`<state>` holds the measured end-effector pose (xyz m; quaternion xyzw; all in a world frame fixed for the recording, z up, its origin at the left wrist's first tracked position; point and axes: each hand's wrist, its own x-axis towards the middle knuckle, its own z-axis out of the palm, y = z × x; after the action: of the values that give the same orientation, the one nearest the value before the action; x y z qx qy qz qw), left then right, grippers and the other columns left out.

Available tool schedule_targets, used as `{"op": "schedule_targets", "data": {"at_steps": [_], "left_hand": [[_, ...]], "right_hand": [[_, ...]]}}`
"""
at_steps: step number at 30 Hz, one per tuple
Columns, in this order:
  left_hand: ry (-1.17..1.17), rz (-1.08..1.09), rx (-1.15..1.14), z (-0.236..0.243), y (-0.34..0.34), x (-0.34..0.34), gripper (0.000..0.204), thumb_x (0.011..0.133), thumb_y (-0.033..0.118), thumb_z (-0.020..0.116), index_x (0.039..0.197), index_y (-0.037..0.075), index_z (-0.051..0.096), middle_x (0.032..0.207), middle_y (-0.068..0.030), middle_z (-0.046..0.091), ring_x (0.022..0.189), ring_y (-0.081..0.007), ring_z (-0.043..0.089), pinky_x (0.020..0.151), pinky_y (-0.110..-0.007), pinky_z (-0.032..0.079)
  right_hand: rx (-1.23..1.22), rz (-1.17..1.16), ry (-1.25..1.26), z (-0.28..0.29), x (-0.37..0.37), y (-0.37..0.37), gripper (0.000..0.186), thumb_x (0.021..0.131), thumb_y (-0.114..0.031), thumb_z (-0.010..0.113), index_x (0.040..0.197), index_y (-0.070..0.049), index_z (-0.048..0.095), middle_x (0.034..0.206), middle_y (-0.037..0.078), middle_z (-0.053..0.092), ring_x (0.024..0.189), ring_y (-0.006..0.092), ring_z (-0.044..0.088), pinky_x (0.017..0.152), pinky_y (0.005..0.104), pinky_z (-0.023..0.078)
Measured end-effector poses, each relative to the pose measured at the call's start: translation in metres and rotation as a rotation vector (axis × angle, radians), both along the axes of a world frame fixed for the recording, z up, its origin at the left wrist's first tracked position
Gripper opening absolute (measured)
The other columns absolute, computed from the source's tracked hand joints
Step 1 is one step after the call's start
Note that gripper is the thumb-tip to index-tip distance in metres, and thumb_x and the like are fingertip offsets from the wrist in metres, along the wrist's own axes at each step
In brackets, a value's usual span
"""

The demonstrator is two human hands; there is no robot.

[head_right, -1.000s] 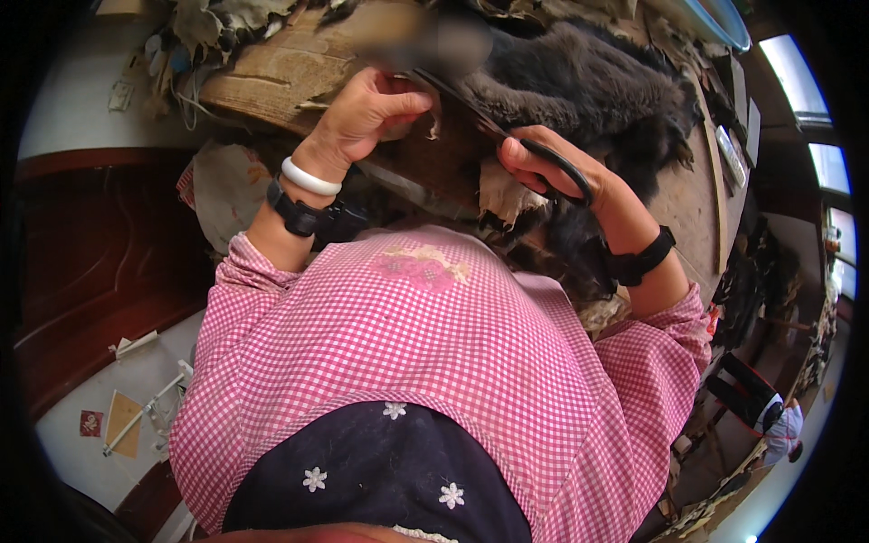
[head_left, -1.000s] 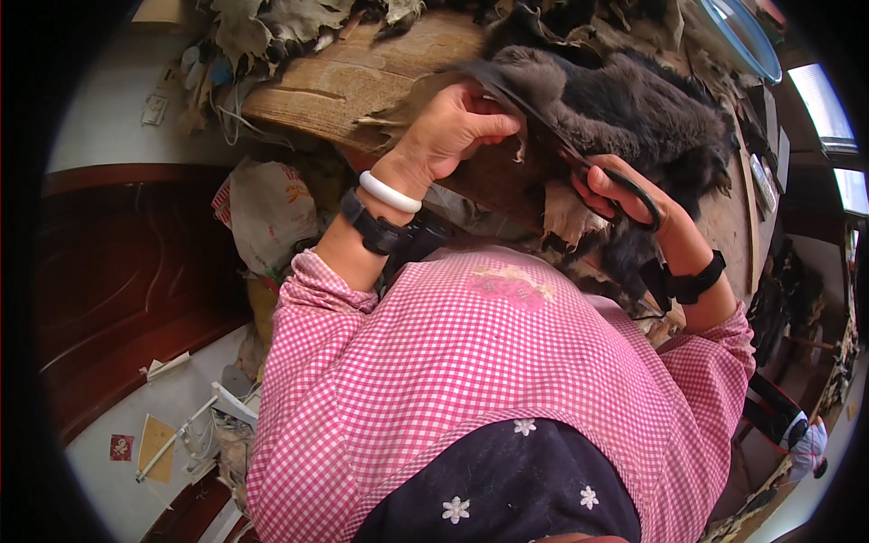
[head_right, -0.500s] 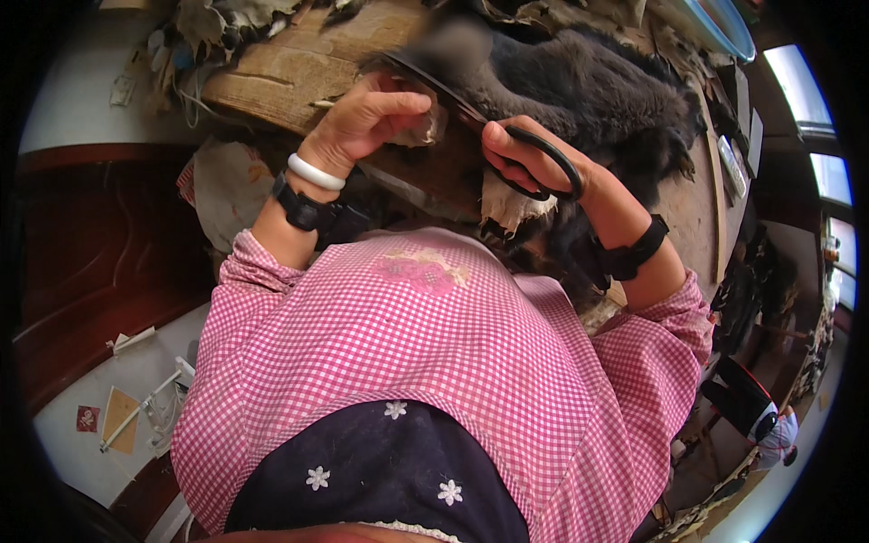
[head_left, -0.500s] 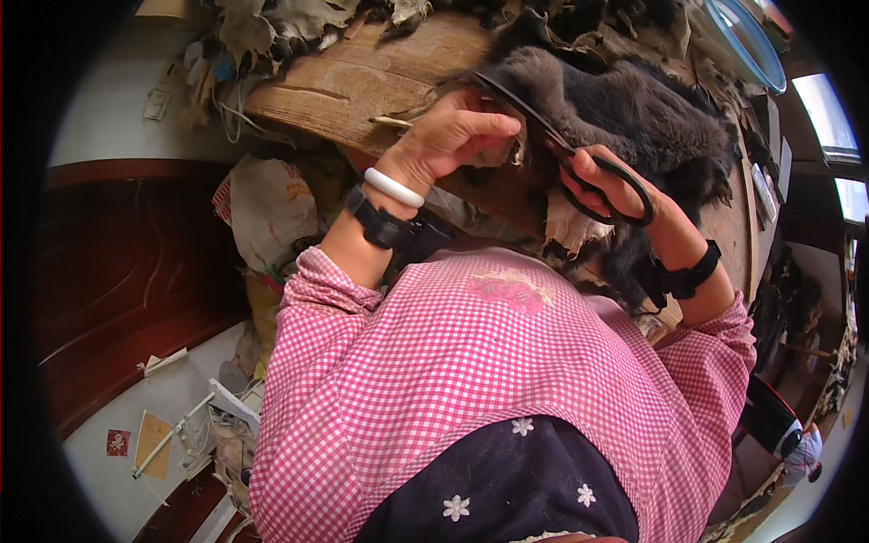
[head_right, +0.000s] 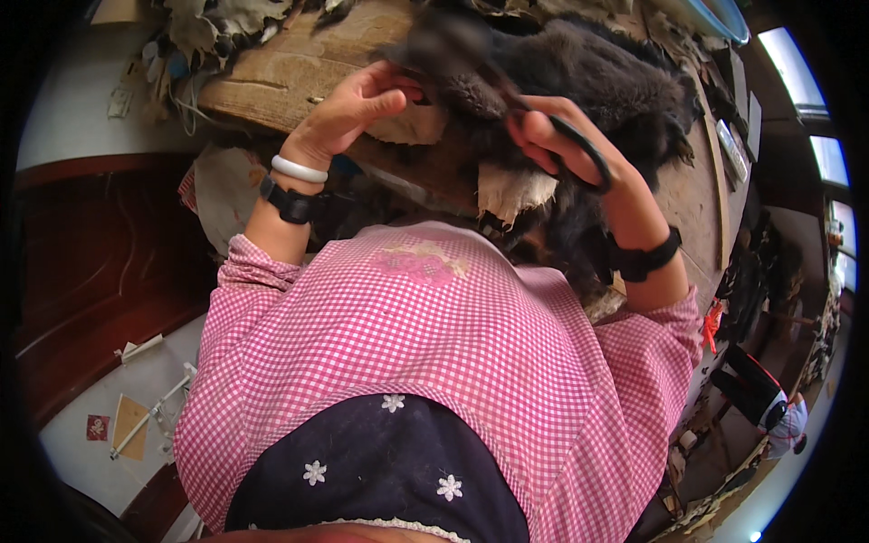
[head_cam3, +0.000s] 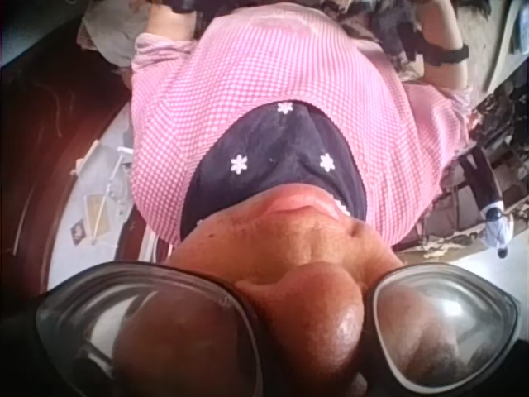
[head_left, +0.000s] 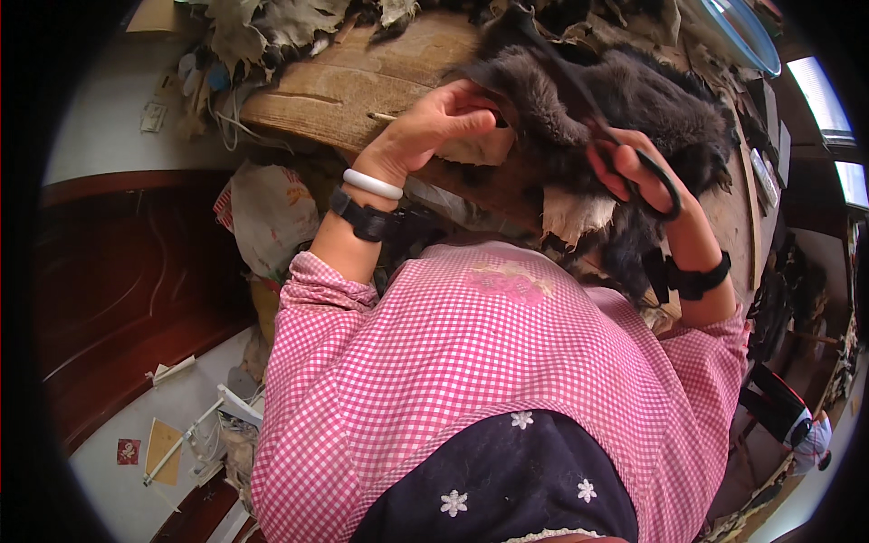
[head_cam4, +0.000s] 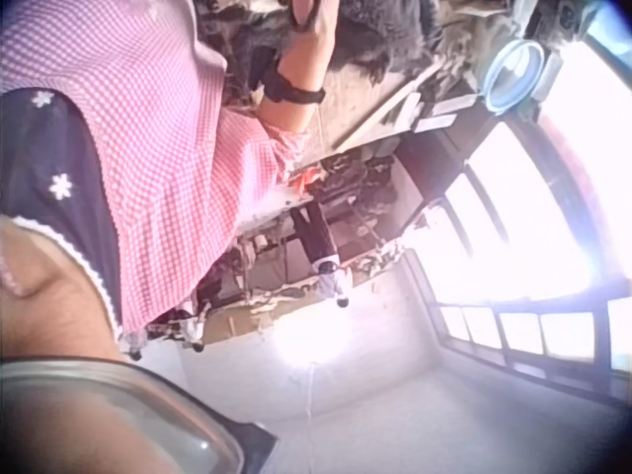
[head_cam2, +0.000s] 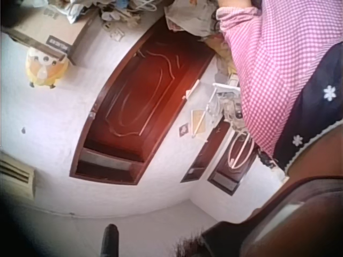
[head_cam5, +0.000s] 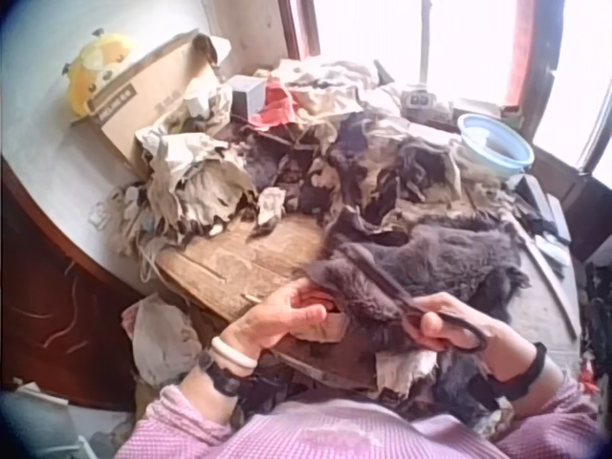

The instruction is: Trimming the edges of animal fur pelts using scissors on a wooden workbench

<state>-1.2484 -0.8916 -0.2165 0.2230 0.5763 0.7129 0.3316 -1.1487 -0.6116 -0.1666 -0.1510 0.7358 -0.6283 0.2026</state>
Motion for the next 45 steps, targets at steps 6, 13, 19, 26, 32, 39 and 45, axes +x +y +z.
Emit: {"op": "schedule_targets", "data": {"at_steps": [6, 13, 19, 26, 32, 39, 45], "left_hand": [[-0.338, 0.012, 0.118, -0.007, -0.002, -0.005, 0.061, 0.082, 0.047, 0.066, 0.122, 0.003, 0.053, 0.124, -0.0132, 0.056, 0.116, -0.0226, 0.053, 0.095, -0.035, 0.044], [-0.254, 0.035, -0.094, -0.009, 0.029, -0.004, 0.042, 0.084, 0.039, 0.069, 0.109, 0.006, 0.061, 0.101, -0.0056, 0.065, 0.094, -0.0166, 0.062, 0.083, -0.030, 0.049], [-0.280, 0.196, -0.109, -0.002, 0.046, -0.015, 0.019, 0.089, 0.017, 0.062, 0.104, 0.007, 0.062, 0.097, -0.0049, 0.066, 0.085, -0.0195, 0.063, 0.080, -0.035, 0.052], [-0.193, 0.543, 0.155, 0.021, 0.011, -0.074, 0.015, 0.091, 0.011, 0.057, 0.104, 0.004, 0.060, 0.102, -0.0083, 0.065, 0.095, -0.0215, 0.062, 0.084, -0.038, 0.054], [-0.084, 0.806, 0.282, 0.041, -0.018, -0.127, 0.018, 0.090, 0.007, 0.056, 0.107, 0.002, 0.058, 0.104, -0.0113, 0.062, 0.095, -0.0268, 0.060, 0.087, -0.044, 0.052], [-0.339, 0.804, 0.173, -0.007, -0.039, -0.126, 0.022, 0.093, 0.016, 0.055, 0.111, 0.003, 0.054, 0.108, -0.0151, 0.057, 0.098, -0.0298, 0.055, 0.089, -0.046, 0.050], [-0.238, 0.813, 0.196, 0.001, -0.058, -0.120, 0.019, 0.093, 0.016, 0.055, 0.108, 0.004, 0.058, 0.105, -0.0094, 0.062, 0.093, -0.0244, 0.060, 0.081, -0.042, 0.054]], "right_hand": [[0.106, -0.515, -0.027, -0.038, 0.071, 0.093, 0.058, 0.084, -0.064, 0.053, 0.081, -0.006, 0.050, 0.060, -0.006, 0.041, 0.049, 0.0033, 0.038, 0.043, 0.0189, 0.027], [0.356, -1.345, -0.062, -0.133, 0.189, 0.227, 0.036, 0.086, -0.042, 0.064, 0.080, -0.007, 0.058, 0.058, -0.003, 0.048, 0.047, 0.0058, 0.045, 0.044, 0.0225, 0.033], [1.251, -1.515, -0.335, -0.172, 0.269, 0.272, 0.053, 0.073, -0.048, 0.073, 0.072, 0.003, 0.058, 0.067, 0.015, 0.060, 0.064, 0.0271, 0.059, 0.060, 0.0395, 0.045], [1.409, -1.400, -0.286, -0.162, 0.270, 0.273, 0.051, 0.075, -0.039, 0.070, 0.105, 0.002, 0.060, 0.103, 0.023, 0.063, 0.097, 0.0379, 0.060, 0.084, 0.0436, 0.047], [1.602, -1.131, 0.298, -0.146, 0.246, 0.238, 0.047, 0.080, -0.030, 0.069, 0.115, -0.003, 0.057, 0.108, 0.018, 0.056, 0.091, 0.0322, 0.061, 0.082, 0.0406, 0.048], [0.941, -1.029, 0.101, -0.118, 0.149, 0.151, 0.056, 0.081, -0.035, 0.069, 0.121, -0.001, 0.052, 0.113, 0.020, 0.055, 0.091, 0.0291, 0.062, 0.078, 0.0394, 0.049], [1.154, -0.810, 0.159, -0.137, 0.098, 0.169, 0.056, 0.081, -0.044, 0.065, 0.121, -0.007, 0.053, 0.104, 0.023, 0.063, 0.092, 0.0392, 0.062, 0.078, 0.0477, 0.047]]}}
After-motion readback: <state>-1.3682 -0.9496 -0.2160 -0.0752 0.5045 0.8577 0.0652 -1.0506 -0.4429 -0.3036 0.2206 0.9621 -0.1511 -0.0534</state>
